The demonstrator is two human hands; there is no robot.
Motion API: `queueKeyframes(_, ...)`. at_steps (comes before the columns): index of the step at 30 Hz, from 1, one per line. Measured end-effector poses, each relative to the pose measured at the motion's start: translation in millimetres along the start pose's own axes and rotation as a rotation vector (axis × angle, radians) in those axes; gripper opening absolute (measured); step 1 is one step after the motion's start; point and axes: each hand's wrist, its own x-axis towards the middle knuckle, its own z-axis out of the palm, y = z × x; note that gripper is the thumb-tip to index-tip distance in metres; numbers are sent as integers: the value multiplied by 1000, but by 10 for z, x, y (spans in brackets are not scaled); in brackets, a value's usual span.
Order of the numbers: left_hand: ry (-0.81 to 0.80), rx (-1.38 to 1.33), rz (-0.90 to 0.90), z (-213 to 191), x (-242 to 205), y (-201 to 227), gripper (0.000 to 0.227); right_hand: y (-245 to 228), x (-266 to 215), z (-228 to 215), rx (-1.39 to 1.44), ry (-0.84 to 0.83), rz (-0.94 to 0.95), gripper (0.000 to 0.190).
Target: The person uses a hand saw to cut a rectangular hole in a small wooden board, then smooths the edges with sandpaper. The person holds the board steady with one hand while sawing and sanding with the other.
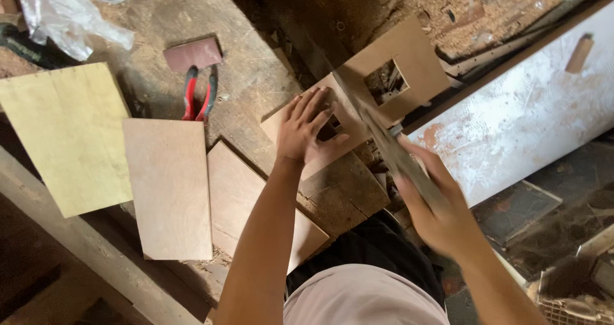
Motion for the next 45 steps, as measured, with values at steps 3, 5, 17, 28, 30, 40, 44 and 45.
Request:
queueKeyframes(3, 50, -10, 7, -3, -49, -3, 79, 134, 521, 303, 65, 26, -108, 40)
queueKeyframes(5, -13, 235, 34, 7, -37, -61, 83, 192, 833, 469, 65, 56, -267, 37)
queueKeyframes(17, 92, -23, -8, 106, -48, -39, 73, -40, -537, -72, 34, 9, 240, 51)
queueKeyframes(28, 111, 0, 10, -15, 29, -5, 78, 314, 758, 439, 120, 49, -287, 39)
queueKeyframes(30, 74, -7, -16, -42, 26, 6, 79, 250, 778, 421, 117, 43, -287, 39)
queueKeyframes(40, 49, -5, -60, -88, 33, 55, 78, 159, -709, -194, 56, 11, 210, 50)
queueKeyframes(44, 3, 47, -48, -24, 54, -13, 81, 121, -186, 23, 46, 67, 95, 40)
queueKeyframes(45, 4, 39, -46, 6, 11, -15, 80, 144, -28, 86, 31, 74, -56, 38)
